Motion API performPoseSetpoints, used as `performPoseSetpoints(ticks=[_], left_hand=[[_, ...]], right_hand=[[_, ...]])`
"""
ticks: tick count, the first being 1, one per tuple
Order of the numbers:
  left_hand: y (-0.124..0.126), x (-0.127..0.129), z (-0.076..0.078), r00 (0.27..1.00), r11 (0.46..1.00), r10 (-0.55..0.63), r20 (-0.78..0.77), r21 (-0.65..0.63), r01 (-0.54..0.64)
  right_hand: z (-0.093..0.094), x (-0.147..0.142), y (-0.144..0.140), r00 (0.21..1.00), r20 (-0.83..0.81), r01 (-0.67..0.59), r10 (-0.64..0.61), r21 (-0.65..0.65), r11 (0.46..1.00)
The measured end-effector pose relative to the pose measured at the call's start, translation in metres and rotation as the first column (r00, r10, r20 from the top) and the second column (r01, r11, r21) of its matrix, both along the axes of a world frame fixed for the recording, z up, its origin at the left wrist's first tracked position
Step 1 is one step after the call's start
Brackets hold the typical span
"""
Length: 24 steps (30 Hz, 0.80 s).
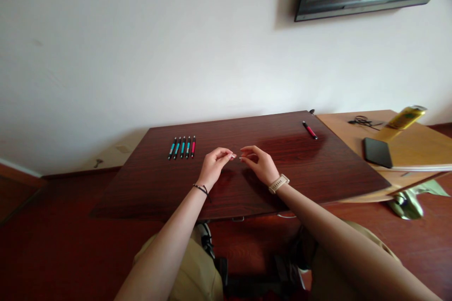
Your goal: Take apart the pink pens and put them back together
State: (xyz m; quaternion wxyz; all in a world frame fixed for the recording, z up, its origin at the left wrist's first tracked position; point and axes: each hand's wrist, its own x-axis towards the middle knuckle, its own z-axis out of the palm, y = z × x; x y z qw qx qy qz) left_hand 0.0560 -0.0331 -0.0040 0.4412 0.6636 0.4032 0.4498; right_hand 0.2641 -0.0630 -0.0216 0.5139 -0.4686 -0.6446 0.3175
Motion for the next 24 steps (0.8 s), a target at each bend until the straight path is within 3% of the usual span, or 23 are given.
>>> performPoseSetpoints(ticks=[3, 9, 16, 24], left_hand=[[-0.003, 0.004, 0.001, 1.000, 1.000, -0.011, 0.007, 0.003, 0.011], [-0.007, 0.010, -0.002, 1.000, 1.000, -0.016, -0.011, 0.027, 0.016], [-0.005, 0.010, -0.005, 0.999, 1.000, 0.018, 0.039, 0.014, -0.019], [-0.007, 0.013, -0.002, 0.998, 1.000, -0.017, 0.063, -0.022, 0.018]], right_hand=[[0.003, 0.000, -0.004, 0.991, -0.136, -0.021, 0.016, -0.035, 0.999], [0.005, 0.000, -0.006, 0.971, -0.229, -0.082, 0.068, -0.053, 0.995], [0.006, -0.002, -0.010, 0.970, -0.235, -0.085, 0.067, -0.065, 0.994], [0.005, -0.004, -0.011, 0.971, -0.230, -0.065, 0.056, -0.032, 0.997]])
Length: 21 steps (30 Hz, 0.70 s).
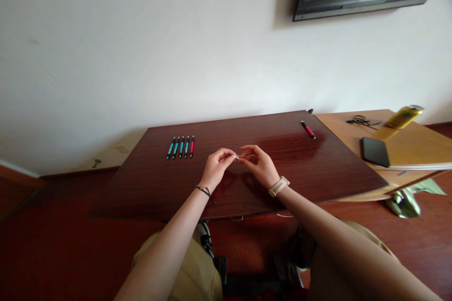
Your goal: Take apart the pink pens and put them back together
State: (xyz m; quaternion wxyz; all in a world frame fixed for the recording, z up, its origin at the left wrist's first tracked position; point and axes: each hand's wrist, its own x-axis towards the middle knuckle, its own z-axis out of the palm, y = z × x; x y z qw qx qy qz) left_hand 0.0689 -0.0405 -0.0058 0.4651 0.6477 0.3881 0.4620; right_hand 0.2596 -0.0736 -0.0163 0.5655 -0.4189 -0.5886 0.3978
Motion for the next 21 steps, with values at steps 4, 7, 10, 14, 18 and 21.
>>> performPoseSetpoints(ticks=[4, 7, 10, 14, 18, 21], left_hand=[[-0.001, 0.000, -0.002, 1.000, 1.000, -0.020, -0.023, 0.016, 0.021], [-0.001, 0.000, -0.003, 0.998, 0.997, 0.004, -0.057, 0.074, 0.001], [-0.001, 0.000, -0.003, 0.995, 0.993, 0.031, -0.100, 0.116, -0.019], [-0.004, 0.002, 0.000, 0.987, 0.989, 0.009, -0.161, 0.150, 0.016], [-0.008, -0.003, 0.007, 0.920, 0.960, 0.115, -0.374, 0.280, -0.006], [-0.015, -0.011, 0.010, 0.684, 0.883, 0.377, -0.624, 0.466, -0.062]], right_hand=[[0.003, 0.000, 0.000, 1.000, -0.007, 0.029, -0.029, 0.020, 0.999], [0.006, 0.000, -0.001, 1.000, -0.021, 0.015, -0.014, 0.025, 1.000], [0.007, 0.000, -0.002, 1.000, -0.024, -0.003, 0.003, 0.027, 1.000], [0.004, 0.001, -0.001, 0.999, -0.033, -0.021, 0.021, 0.015, 1.000], [-0.002, 0.004, 0.003, 0.999, -0.047, 0.019, -0.019, -0.001, 1.000], [-0.005, 0.008, 0.006, 0.997, -0.042, 0.069, -0.069, -0.011, 0.998]])
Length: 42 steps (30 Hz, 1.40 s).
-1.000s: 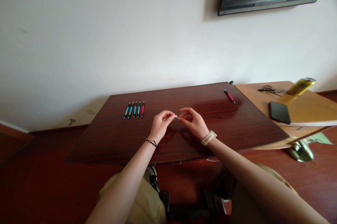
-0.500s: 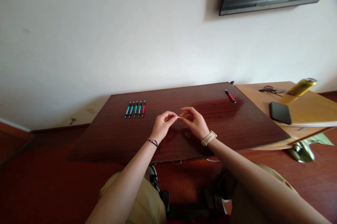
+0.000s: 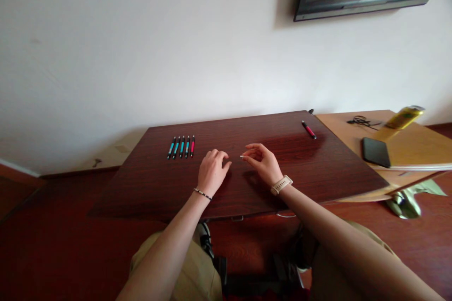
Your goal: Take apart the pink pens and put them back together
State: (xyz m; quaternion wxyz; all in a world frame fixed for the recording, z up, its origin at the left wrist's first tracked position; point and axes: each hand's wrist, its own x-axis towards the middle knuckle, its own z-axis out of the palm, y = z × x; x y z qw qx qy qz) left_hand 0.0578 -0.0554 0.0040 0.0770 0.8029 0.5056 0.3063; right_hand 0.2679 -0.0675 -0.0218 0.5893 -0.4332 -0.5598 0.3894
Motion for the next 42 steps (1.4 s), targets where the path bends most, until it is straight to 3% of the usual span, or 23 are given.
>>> performPoseSetpoints(ticks=[4, 11, 19, 25, 34, 42], left_hand=[[-0.011, -0.006, -0.003, 0.940, 0.984, 0.178, -0.290, 0.058, -0.169], [-0.020, -0.010, -0.004, 0.849, 0.961, 0.263, -0.458, 0.048, -0.271], [-0.015, -0.011, -0.016, 0.903, 0.976, 0.215, -0.373, 0.115, -0.185], [-0.014, -0.008, -0.016, 0.977, 0.997, 0.014, -0.213, 0.082, 0.004], [-0.018, -0.003, -0.005, 0.974, 0.991, -0.063, -0.219, 0.103, 0.087], [-0.021, -0.002, -0.001, 0.969, 0.988, -0.103, -0.224, 0.091, 0.126]], right_hand=[[-0.001, 0.004, 0.000, 1.000, 0.000, 0.027, -0.027, -0.011, 1.000], [0.005, 0.005, -0.004, 0.995, 0.076, 0.064, -0.067, 0.037, 0.997], [0.009, 0.007, -0.004, 0.994, 0.082, 0.076, -0.078, 0.025, 0.997], [0.007, 0.011, -0.002, 0.994, 0.080, 0.072, -0.072, 0.005, 0.997], [0.005, 0.016, -0.002, 0.959, 0.250, 0.117, -0.133, 0.078, 0.990], [0.010, 0.014, -0.006, 0.957, 0.279, 0.049, -0.074, 0.094, 0.994]])
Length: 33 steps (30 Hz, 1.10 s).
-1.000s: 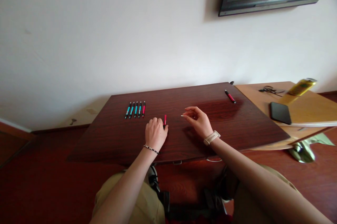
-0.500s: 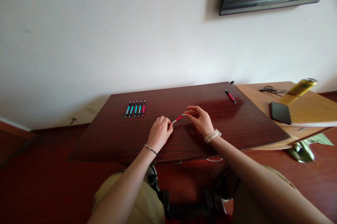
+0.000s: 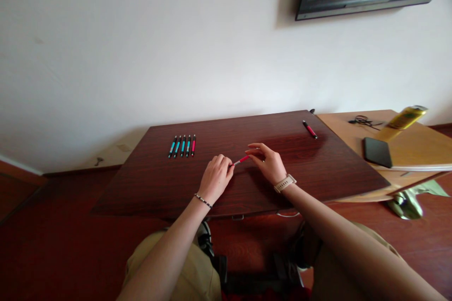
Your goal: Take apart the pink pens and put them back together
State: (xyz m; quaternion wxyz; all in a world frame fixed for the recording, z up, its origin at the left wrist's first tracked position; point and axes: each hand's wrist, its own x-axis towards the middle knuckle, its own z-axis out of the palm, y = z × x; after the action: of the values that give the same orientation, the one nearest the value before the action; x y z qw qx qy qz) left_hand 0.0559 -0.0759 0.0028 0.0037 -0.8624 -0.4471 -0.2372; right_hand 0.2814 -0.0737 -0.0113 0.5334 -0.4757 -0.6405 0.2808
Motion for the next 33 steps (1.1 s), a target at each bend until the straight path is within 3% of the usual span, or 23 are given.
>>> performPoseSetpoints(ticks=[6, 11, 16, 22, 24, 28, 31, 33], left_hand=[[0.001, 0.002, -0.007, 0.995, 0.997, -0.001, 0.096, -0.075, 0.008], [0.004, 0.007, -0.018, 0.937, 0.957, 0.051, 0.346, -0.286, 0.053], [0.009, 0.013, -0.026, 0.804, 0.860, 0.149, 0.575, -0.476, 0.182], [0.007, 0.022, -0.027, 0.576, 0.711, 0.259, 0.775, -0.557, 0.430], [0.005, 0.023, -0.024, 0.526, 0.685, 0.296, 0.797, -0.561, 0.464], [0.005, 0.023, -0.017, 0.425, 0.665, 0.343, 0.838, -0.536, 0.520], [0.007, 0.022, -0.013, 0.338, 0.650, 0.355, 0.872, -0.490, 0.580], [0.007, 0.022, -0.011, 0.318, 0.646, 0.372, 0.872, -0.489, 0.585]], right_hand=[[0.007, -0.002, -0.004, 0.999, -0.004, -0.041, 0.041, 0.002, 0.999], [0.015, -0.005, -0.010, 0.991, -0.018, -0.136, 0.136, -0.003, 0.991], [0.019, -0.008, -0.013, 0.962, -0.059, -0.264, 0.267, 0.051, 0.963], [0.026, -0.009, -0.017, 0.954, 0.000, -0.300, 0.301, 0.072, 0.951], [0.027, -0.006, -0.015, 0.969, 0.004, -0.246, 0.247, 0.088, 0.965], [0.016, 0.013, 0.001, 1.000, -0.017, 0.025, -0.024, 0.095, 0.995], [0.000, 0.034, 0.017, 0.975, 0.121, 0.178, -0.185, 0.060, 0.982], [-0.010, 0.046, 0.025, 0.937, 0.287, 0.195, -0.200, 0.045, 0.980]])
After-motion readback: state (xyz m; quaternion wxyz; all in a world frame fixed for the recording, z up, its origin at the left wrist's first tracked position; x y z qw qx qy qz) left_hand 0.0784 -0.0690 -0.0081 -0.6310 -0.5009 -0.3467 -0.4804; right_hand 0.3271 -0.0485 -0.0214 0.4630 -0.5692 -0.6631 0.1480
